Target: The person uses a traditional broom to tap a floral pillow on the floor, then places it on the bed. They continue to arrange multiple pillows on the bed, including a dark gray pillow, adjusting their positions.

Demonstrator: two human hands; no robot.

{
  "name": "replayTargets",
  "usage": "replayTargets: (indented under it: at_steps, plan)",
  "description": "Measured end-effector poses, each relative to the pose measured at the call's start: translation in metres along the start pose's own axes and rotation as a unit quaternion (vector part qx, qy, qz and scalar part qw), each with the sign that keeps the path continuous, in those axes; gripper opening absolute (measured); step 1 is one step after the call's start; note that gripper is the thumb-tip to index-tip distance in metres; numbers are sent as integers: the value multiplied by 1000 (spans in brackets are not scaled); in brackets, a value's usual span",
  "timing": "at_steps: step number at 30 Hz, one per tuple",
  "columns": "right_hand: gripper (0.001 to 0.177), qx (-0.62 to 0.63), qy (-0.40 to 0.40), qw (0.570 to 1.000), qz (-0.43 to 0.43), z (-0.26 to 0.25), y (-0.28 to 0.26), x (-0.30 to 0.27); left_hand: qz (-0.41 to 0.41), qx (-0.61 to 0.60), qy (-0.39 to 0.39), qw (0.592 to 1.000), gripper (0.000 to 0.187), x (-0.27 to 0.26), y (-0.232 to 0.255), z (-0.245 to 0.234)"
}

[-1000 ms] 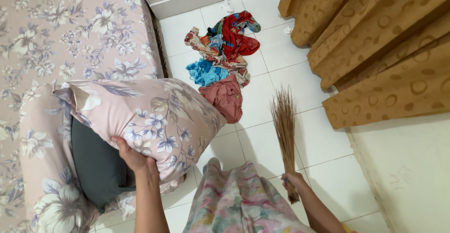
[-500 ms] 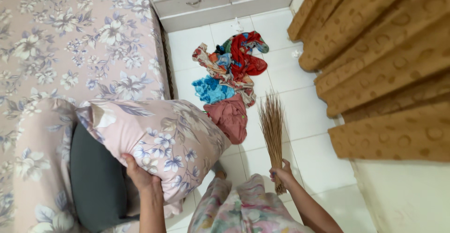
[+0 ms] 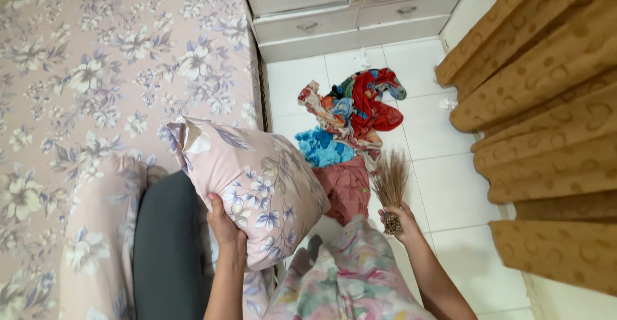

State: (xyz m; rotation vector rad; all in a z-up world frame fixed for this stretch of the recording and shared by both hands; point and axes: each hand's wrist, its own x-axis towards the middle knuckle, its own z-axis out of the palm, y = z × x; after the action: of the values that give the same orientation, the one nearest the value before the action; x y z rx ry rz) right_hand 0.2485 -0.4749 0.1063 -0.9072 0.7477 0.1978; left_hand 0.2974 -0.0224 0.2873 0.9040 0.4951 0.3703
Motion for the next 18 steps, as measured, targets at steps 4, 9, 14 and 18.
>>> replayTargets:
  at_steps: [4,9,14,18]
  plan:
    - [50,29,-46,998,19,19,-28,31,-1,10,18,1000,58,33,-2,16]
    - [52,11,-79,997,21,52,-73,77,9,-10,30,999,58,76,-11,43]
    - [56,-4,-134,991,-2,102,-131,113,19,-19,49,998,58,118,-22,83]
    - [56,11,-197,980,20,146,-182,144,31,-20,65,997,59,140,-27,113]
